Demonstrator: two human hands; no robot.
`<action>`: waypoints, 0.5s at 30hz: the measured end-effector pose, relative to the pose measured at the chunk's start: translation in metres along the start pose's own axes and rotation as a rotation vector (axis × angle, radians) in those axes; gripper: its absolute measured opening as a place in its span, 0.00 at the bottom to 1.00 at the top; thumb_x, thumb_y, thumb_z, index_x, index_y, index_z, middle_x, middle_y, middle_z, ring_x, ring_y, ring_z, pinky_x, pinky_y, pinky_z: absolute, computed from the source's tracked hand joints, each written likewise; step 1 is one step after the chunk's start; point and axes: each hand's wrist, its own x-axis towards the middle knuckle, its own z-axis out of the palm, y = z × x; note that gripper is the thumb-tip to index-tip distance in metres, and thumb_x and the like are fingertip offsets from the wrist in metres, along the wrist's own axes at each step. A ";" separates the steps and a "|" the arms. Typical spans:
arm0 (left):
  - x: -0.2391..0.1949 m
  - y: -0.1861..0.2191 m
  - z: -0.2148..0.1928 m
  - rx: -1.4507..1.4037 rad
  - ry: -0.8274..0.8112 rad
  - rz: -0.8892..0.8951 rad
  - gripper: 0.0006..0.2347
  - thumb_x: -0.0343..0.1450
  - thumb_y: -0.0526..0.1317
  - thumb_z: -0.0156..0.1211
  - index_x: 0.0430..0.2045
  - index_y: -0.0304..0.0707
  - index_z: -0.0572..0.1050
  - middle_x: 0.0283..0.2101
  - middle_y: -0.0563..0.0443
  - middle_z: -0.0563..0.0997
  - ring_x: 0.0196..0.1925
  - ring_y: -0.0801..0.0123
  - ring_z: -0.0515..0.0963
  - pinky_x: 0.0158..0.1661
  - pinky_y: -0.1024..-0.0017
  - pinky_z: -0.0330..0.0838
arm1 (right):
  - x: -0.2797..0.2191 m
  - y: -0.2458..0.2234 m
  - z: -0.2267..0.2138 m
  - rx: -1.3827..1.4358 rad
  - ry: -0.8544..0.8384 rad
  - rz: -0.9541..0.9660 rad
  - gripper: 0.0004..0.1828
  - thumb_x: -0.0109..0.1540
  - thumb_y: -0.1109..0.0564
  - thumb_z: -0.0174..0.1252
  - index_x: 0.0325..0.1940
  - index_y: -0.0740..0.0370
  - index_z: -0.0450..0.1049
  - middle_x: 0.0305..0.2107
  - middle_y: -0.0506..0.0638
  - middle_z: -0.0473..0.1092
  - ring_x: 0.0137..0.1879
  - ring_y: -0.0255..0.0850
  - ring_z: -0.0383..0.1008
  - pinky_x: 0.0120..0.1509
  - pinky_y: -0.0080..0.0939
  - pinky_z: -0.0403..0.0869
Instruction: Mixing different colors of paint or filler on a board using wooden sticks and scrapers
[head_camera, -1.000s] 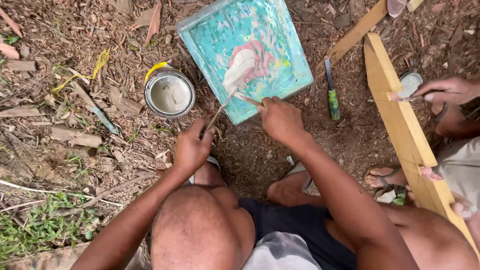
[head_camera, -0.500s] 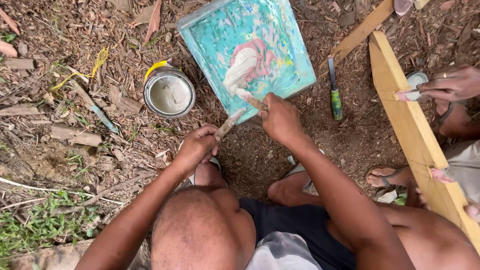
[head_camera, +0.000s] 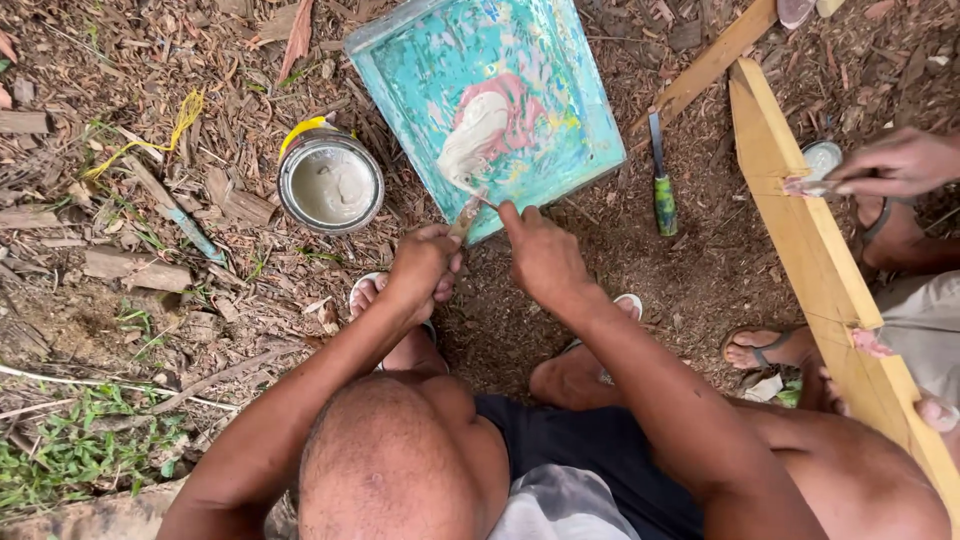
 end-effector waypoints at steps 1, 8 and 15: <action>-0.008 0.006 0.003 -0.006 0.011 0.022 0.15 0.76 0.34 0.46 0.55 0.18 0.67 0.16 0.53 0.70 0.06 0.82 0.60 0.09 0.81 0.57 | 0.000 0.006 0.010 -0.054 -0.004 -0.031 0.31 0.58 0.75 0.51 0.64 0.60 0.57 0.36 0.63 0.72 0.34 0.54 0.79 0.36 0.56 0.79; -0.060 -0.002 -0.057 0.035 -0.036 0.317 0.11 0.75 0.32 0.46 0.49 0.28 0.72 0.16 0.46 0.66 0.07 0.75 0.61 0.09 0.79 0.55 | 0.002 0.027 0.020 -0.124 0.143 -0.021 0.14 0.67 0.61 0.44 0.58 0.57 0.63 0.35 0.64 0.70 0.34 0.66 0.78 0.37 0.69 0.77; -0.088 0.024 -0.088 0.079 0.256 0.896 0.05 0.78 0.31 0.53 0.46 0.36 0.73 0.25 0.50 0.71 0.14 0.77 0.65 0.15 0.79 0.63 | 0.001 0.056 0.023 0.048 0.455 0.024 0.19 0.72 0.45 0.46 0.57 0.60 0.70 0.42 0.57 0.72 0.45 0.56 0.76 0.53 0.66 0.72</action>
